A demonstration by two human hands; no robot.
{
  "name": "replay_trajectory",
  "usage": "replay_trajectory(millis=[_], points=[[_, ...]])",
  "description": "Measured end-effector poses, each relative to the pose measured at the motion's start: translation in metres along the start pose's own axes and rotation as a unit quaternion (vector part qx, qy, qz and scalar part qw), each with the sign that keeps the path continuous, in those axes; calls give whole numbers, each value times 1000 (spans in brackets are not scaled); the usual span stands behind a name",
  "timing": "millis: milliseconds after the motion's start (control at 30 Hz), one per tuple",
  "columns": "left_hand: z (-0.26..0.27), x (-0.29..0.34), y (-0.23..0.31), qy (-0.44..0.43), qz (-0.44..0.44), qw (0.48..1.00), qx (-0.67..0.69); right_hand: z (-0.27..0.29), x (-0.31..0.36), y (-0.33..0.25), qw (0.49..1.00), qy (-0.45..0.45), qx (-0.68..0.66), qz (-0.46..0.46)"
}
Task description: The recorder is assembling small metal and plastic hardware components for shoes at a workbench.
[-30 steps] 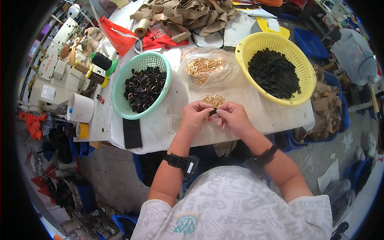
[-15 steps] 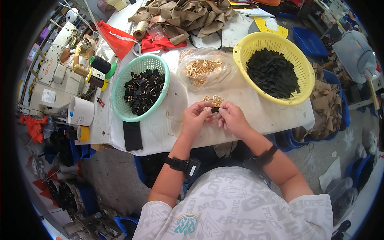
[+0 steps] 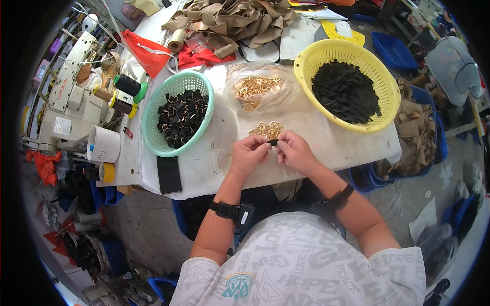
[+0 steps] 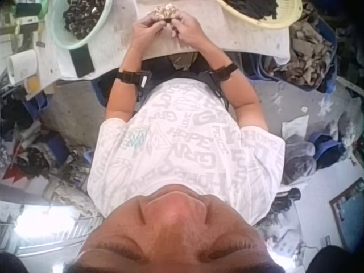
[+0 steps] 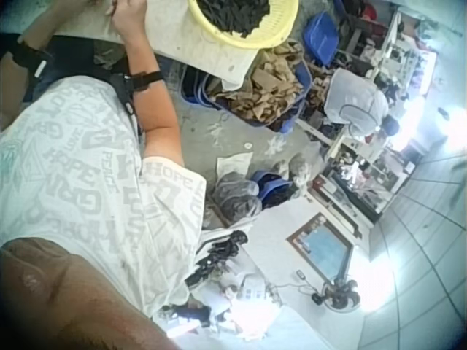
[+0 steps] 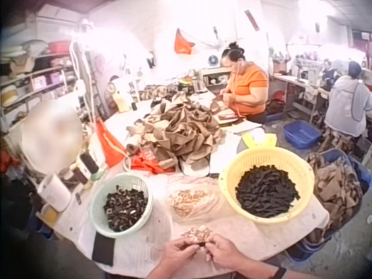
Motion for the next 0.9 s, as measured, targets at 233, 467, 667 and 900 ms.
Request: replay_trajectory(millis=[233,467,667,900], points=[[-3,-2,1,-5,7,1000,-26,-9,10,-13,992,30,103,72],[-9,2,9,49,-5,999,-10,-5,8,-17,966,55,215,135],[-3,1,6,3,-48,999,0,7,1,-5,1000,2,-9,9],[-4,1,10,-39,-58,998,-8,5,2,-11,997,-36,-58,-30]])
Point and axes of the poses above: each hand's wrist, its own x-axis away from the middle knuckle, its own z-axis out of the back of the hand, y = z × x, the point moved 7 cm from there along -x, towards the middle knuckle, and after that the axes turned 13 degrees about -x, right-handed, at the moved point
